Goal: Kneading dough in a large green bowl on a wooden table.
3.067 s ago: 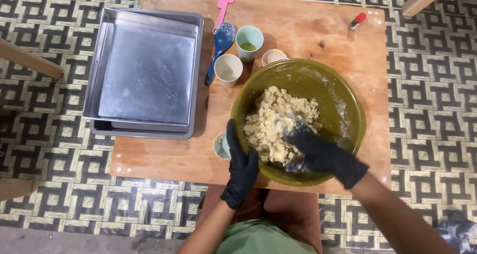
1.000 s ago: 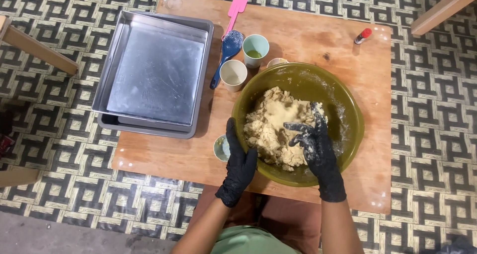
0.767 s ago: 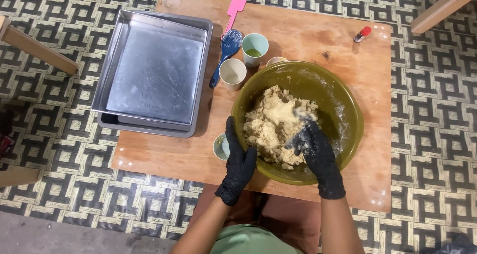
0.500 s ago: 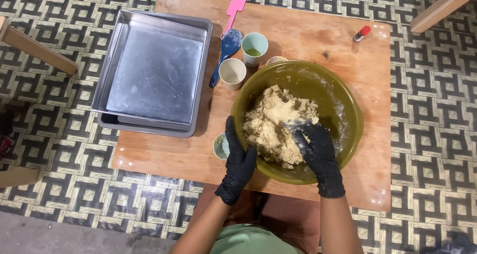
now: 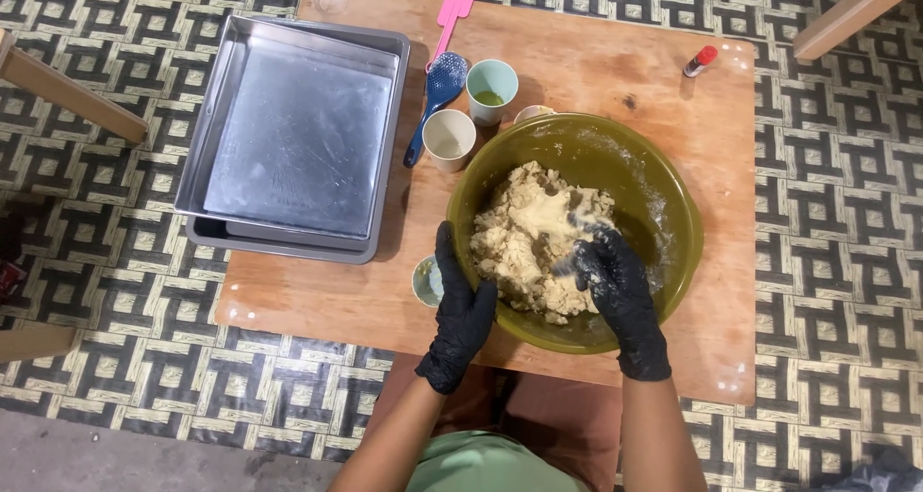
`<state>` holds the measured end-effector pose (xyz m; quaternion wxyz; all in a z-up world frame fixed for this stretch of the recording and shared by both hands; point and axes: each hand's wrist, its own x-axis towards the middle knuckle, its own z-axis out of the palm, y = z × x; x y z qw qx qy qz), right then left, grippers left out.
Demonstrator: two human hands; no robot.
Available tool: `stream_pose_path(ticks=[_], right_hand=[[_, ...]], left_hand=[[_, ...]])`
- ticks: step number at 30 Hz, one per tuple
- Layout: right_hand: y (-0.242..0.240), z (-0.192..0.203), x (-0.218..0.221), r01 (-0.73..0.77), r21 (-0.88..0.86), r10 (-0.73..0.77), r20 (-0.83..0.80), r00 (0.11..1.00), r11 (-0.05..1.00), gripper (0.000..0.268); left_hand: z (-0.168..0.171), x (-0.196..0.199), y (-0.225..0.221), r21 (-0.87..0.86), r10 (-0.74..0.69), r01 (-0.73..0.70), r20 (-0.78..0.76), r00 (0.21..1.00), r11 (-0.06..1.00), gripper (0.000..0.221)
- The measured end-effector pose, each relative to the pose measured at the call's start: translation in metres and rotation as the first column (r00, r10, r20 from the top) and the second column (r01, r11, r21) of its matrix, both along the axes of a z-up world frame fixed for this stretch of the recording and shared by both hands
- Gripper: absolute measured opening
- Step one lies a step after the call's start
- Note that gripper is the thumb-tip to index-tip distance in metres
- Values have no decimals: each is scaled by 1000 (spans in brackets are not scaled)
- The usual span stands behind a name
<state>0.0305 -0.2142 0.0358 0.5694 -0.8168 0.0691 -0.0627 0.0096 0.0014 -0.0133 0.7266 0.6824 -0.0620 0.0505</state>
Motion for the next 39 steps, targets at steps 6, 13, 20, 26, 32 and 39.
stream_pose_path(ticks=[6, 13, 20, 26, 32, 39], right_hand=[[-2, 20, -2, -25, -125, 28, 22, 999, 992, 18], [25, 67, 2, 47, -130, -50, -21, 999, 990, 26], [0, 22, 20, 11, -391, -52, -94, 994, 920, 85], [50, 91, 89, -112, -140, 59, -335, 940, 984, 49], [25, -96, 160, -538, -566, 319, -444, 837, 625, 90], [23, -139, 141, -645, -722, 407, -526, 747, 250, 73]], left_hand=[[1, 0, -1, -16, 4, -4, -4, 1000, 1000, 90], [6, 3, -1, 0, 1, -1, 23, 1000, 1000, 88], [2, 0, 0, 14, 14, -14, 17, 1000, 1000, 89], [4, 1, 0, 43, 15, -15, 15, 1000, 999, 90], [5, 1, -3, 39, 23, -23, -7, 1000, 999, 88], [4, 2, -3, 48, 27, -26, -5, 1000, 999, 88]])
